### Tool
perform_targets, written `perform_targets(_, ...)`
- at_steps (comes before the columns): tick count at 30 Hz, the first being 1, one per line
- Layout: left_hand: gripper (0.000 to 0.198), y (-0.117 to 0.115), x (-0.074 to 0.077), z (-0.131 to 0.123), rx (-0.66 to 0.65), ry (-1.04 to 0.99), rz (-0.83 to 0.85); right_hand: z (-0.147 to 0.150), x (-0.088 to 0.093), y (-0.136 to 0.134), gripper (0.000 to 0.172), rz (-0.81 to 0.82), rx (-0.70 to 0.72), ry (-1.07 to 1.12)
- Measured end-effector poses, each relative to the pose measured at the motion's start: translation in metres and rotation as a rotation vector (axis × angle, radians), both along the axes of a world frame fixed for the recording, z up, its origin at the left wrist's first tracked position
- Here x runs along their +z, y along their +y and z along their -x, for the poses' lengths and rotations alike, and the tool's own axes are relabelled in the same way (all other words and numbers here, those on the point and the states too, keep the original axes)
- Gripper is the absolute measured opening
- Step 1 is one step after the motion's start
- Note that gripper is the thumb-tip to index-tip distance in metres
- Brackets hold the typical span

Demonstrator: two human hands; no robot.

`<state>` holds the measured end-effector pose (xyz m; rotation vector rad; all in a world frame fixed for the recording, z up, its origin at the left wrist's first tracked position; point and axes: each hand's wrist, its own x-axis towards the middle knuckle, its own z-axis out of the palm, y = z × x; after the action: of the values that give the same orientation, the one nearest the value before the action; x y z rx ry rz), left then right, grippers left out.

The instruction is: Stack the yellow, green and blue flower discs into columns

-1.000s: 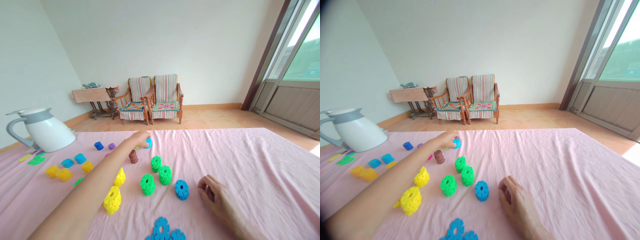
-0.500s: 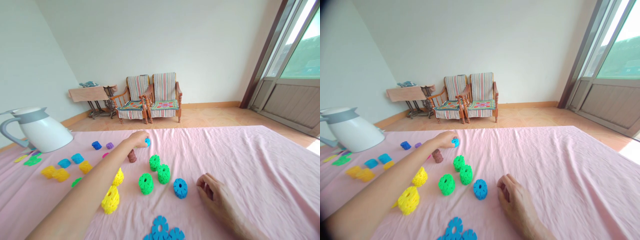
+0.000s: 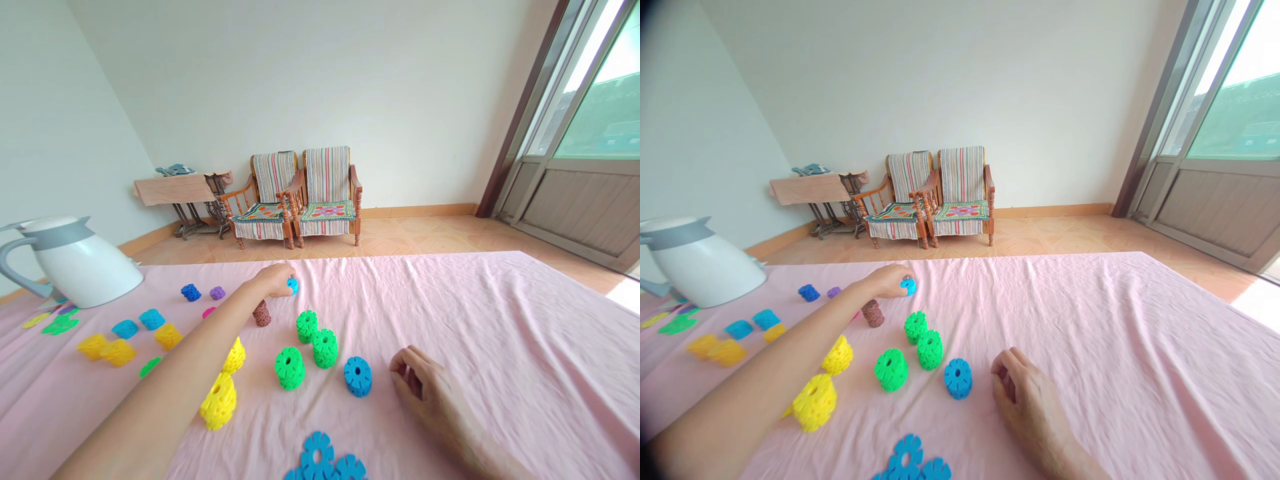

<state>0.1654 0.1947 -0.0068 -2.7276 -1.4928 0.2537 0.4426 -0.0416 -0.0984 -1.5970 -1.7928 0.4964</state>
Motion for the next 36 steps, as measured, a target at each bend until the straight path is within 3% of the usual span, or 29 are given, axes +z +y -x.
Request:
perform_targets(6, 0.028, -0.026, 0.022, -0.008, -0.031, -0.187, -0.101, 0.000, 0.000, 0.000, 0.008, -0.013, -0.002, 0.011)
perform_targets(9, 0.034, -0.062, 0.035, -0.014, -0.071, -0.296, -0.158, 0.001, 0.002, -0.001, 0.008, -0.019, -0.012, 0.005)
perform_targets(12, 0.032, -0.116, 0.041, -0.019, -0.125, -0.386, -0.162, 0.001, 0.005, -0.002, 0.009, -0.045, -0.023, -0.012)
perform_targets(16, 0.021, -0.196, 0.031, -0.022, -0.274, -0.533, -0.021, 0.001, 0.008, -0.002, 0.009, -0.062, -0.013, -0.027)
perform_targets(20, 0.017, -0.247, 0.008, -0.019, -0.224, -0.484, 0.097, 0.001, 0.007, 0.000, 0.010, -0.091, -0.011, -0.028)
perform_targets(23, 0.020, -0.260, -0.007, -0.014, -0.169, -0.515, 0.162, 0.001, 0.005, 0.000, 0.009, -0.123, -0.026, -0.037)
perform_targets(28, 0.044, -0.258, -0.019, -0.008, -0.121, -0.575, 0.256, 0.002, 0.003, 0.001, 0.010, -0.141, -0.049, -0.083)
perform_targets(36, 0.031, -0.249, -0.029, -0.007, -0.124, -0.632, 0.294, 0.004, 0.006, 0.005, 0.009, -0.127, -0.118, -0.011)
